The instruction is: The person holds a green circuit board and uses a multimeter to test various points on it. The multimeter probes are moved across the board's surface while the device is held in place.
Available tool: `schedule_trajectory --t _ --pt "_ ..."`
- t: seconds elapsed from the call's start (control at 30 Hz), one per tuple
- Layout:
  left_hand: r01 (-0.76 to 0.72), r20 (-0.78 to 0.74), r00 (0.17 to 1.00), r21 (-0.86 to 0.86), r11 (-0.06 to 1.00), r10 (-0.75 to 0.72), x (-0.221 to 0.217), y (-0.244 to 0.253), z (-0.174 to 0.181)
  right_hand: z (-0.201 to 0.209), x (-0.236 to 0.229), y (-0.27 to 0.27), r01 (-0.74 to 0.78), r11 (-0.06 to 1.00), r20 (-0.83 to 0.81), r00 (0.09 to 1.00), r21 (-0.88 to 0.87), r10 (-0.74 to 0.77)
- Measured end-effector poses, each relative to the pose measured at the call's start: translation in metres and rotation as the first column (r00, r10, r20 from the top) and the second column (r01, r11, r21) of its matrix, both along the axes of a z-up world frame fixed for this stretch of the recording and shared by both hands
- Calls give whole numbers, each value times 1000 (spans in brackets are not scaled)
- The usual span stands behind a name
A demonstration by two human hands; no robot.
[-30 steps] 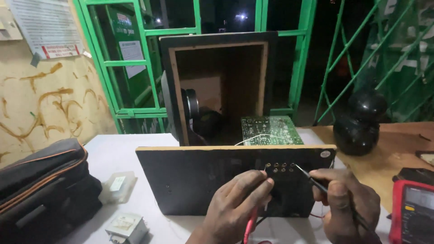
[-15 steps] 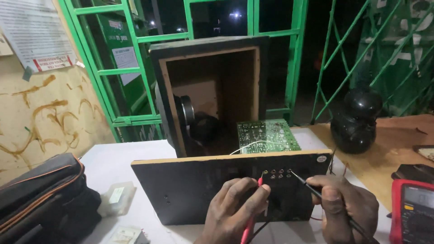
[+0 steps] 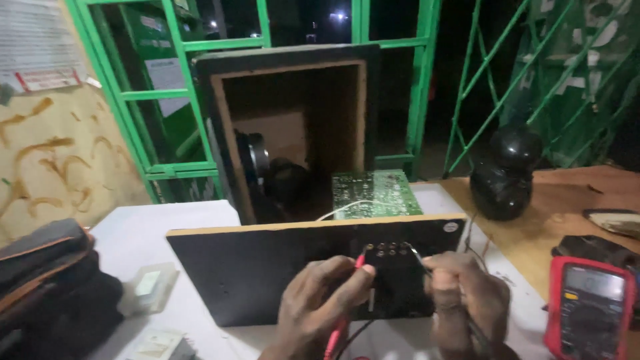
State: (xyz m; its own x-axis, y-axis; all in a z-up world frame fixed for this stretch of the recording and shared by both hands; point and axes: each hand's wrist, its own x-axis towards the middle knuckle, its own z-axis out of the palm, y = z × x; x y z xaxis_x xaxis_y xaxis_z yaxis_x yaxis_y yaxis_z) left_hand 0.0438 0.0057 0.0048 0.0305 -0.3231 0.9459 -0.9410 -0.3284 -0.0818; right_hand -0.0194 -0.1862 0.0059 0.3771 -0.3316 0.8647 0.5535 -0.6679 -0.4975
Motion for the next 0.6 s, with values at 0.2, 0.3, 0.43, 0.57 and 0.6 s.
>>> schedule_trajectory --t 0.2,0.3,0.43,0.57,0.6 --pt "-32 -91 995 -51 998 27 -12 -8 5 0 5 9 43 997 19 999 67 -44" --pt "-58 -91 995 -117 991 48 -14 -20 5 7 4 12 55 987 -37 998 154 -50" --pt "-100 13 995 -152 983 103 2 -29 -4 15 7 21 -56 965 60 997 258 42" --pt "-160 7 987 -117 980 162 2 -28 -5 12 7 17 -28 974 -37 999 223 37" --pt "-159 22 987 -106 982 162 3 -25 -5 15 7 19 -119 972 47 993 204 112"
